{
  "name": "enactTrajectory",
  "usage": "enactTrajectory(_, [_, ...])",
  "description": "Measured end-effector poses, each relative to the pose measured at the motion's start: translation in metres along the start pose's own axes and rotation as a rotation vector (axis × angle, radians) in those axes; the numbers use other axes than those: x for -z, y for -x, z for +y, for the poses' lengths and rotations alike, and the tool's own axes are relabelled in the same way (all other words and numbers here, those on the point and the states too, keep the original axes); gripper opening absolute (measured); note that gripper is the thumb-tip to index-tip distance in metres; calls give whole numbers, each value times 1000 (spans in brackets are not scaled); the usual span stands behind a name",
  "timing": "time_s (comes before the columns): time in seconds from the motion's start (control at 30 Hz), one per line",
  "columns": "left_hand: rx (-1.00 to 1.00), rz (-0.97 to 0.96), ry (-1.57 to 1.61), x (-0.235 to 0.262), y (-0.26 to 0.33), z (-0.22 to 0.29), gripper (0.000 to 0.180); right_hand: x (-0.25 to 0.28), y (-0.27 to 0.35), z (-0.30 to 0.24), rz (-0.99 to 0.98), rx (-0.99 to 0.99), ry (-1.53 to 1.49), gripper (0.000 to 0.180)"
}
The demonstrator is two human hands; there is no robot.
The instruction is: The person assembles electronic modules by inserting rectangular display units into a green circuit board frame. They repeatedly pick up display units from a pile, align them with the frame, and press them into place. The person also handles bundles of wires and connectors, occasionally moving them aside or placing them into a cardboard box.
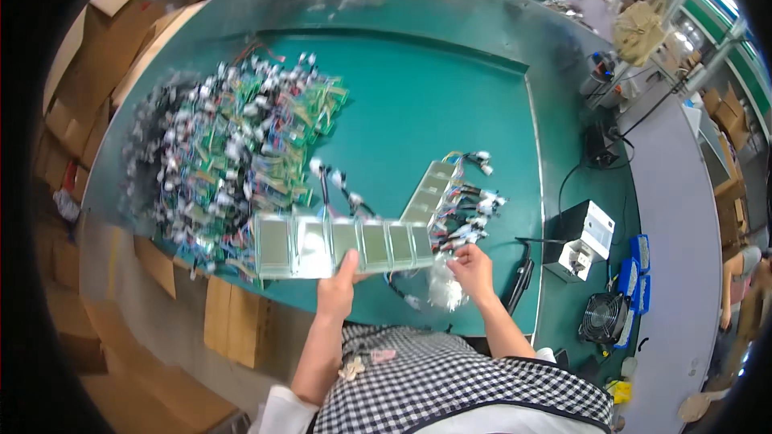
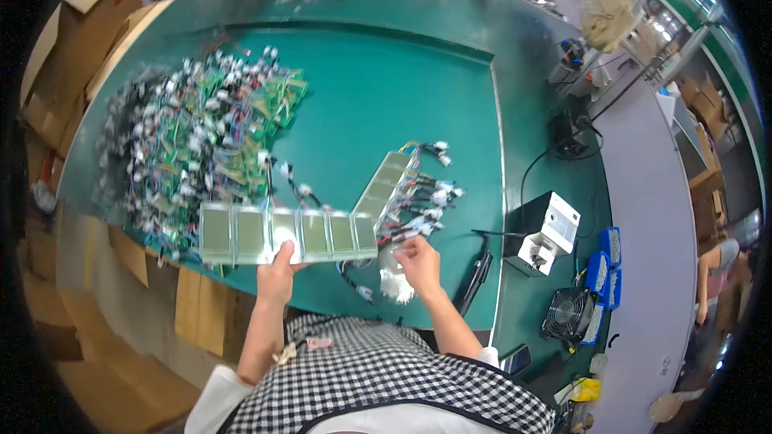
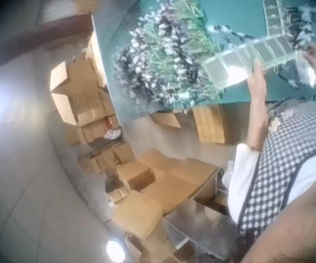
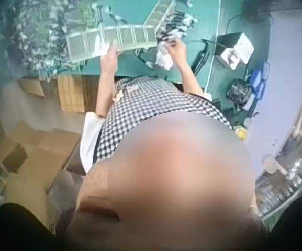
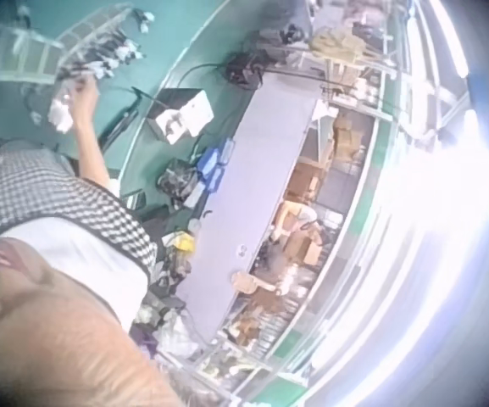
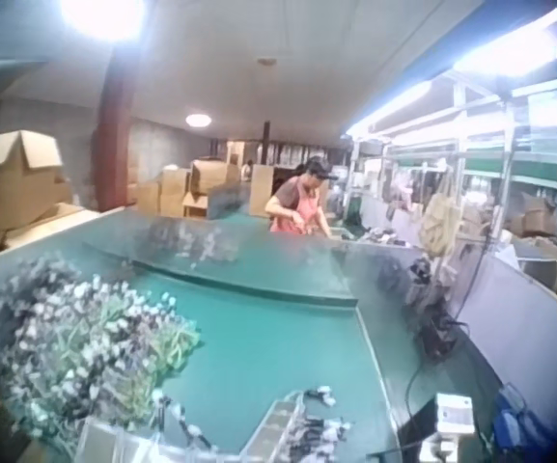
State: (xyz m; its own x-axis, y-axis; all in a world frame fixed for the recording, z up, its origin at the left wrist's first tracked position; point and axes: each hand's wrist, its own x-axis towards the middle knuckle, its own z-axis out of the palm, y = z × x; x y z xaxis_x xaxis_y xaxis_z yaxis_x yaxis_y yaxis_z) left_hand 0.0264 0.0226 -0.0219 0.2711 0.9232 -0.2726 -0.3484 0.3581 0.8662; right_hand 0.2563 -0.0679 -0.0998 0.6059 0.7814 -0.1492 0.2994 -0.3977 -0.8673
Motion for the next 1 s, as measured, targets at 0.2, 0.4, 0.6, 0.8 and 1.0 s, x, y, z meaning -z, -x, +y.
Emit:
enactTrajectory(0.2, [4, -91, -32, -1, 3, 0, 32, -7, 15, 45, 108, 113, 623, 30])
enactTrajectory(0.4, [-169, -221, -388, -12, 10, -11, 35, -1, 23, -128, 45, 703, -48, 38])
enactTrajectory(0.6, [-462, -366, -862, -19, 14, -39, 52, -62, 22, -203, -190, 1065, 175, 53])
enactTrajectory(0.8, [-454, -418, -988, 4, 21, -62, 51, -74, 38, -191, -118, 1003, 52, 38])
enactTrajectory(1.0, [-482, -408, -1025, -4, 20, -60, 51, -73, 38, -184, -3, 1024, -33, 27])
